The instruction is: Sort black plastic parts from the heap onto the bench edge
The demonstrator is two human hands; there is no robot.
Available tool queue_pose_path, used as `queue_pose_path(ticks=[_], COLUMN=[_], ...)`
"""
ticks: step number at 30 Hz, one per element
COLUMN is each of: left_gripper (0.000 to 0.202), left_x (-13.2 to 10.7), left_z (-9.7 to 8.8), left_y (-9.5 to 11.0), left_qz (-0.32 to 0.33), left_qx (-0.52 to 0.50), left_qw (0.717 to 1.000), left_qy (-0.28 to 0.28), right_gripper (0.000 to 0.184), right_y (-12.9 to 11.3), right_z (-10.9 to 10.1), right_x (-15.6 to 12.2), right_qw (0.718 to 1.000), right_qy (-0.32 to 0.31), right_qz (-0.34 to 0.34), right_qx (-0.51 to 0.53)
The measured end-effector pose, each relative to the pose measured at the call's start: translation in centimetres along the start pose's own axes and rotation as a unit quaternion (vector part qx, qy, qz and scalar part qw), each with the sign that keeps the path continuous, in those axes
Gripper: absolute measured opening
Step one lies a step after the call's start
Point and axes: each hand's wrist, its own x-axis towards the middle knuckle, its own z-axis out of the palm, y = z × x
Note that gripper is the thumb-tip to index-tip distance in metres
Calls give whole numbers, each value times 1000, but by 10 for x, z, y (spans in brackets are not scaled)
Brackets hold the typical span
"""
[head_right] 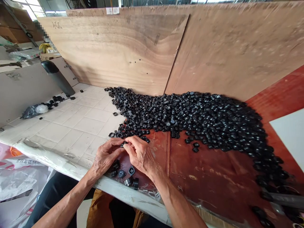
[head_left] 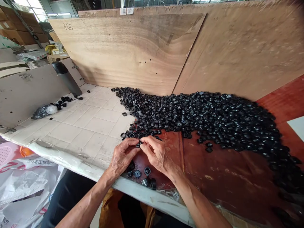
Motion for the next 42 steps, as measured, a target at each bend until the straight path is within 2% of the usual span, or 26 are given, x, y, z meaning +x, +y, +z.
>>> queue_pose_path(ticks=[2, 6, 9, 12, 13, 16, 20, 22, 25, 28, 29, 32, 35, 39, 42], left_gripper=[15, 15, 16, 17, 17, 16, 18, 18, 18, 17, 17, 18, 18, 19, 23], left_x=[-1, 0, 0, 0, -1, -2, -4, -3, -3, -2, -2, -2, -2, -3, -3], left_z=[0, -1, -1, -1, -1, -1, -2, -2, -1, -1, -1, -1, -1, 0, 0], left_y=[-1, 0, 1, -1, -1, -3, -3, -2, -1, -1, -1, 1, 2, 1, 1], left_qz=[-7, -4, -10, -21, -26, -36, -41, -55, -67, -60, -58, -64, -74, -99, -113], left_qx=[-5, -5, -10, -14, -16, -26, -32, -42, -64, -63, -60, -60, -59, -92, -121], left_qw=[1000, 1000, 1000, 1000, 999, 999, 998, 997, 995, 996, 996, 996, 995, 991, 986], left_qy=[1, -15, -10, -14, -15, -15, -32, -29, -27, -29, -26, -19, -23, -19, -13], right_gripper=[18, 49, 44, 48, 46, 21, 14, 8, 10, 34, 36, 28, 32, 8, 12], right_y=[2, 4, -1, -7, -9, -12, -13, -11, -7, -6, -6, -9, -10, -9, -7], right_z=[0, 2, -1, -5, -7, -11, -14, -13, -10, -7, -6, -9, -12, -11, -8], right_x=[0, 0, 2, 3, 3, 4, 4, 4, 4, 3, 3, 3, 3, 4, 4], right_qw=[1000, 998, 999, 997, 996, 995, 996, 998, 998, 997, 996, 997, 998, 999, 1000], right_qy=[-1, 5, -10, -17, -18, -40, -45, -45, -50, -54, -54, -48, -26, -27, -17], right_qz=[-16, 25, 45, 78, 86, 82, 73, 43, 15, 62, 72, 60, 57, 3, 14], right_qx=[-8, -55, -17, -10, -8, 32, 32, 33, 21, -13, -15, -15, -25, 24, 14])
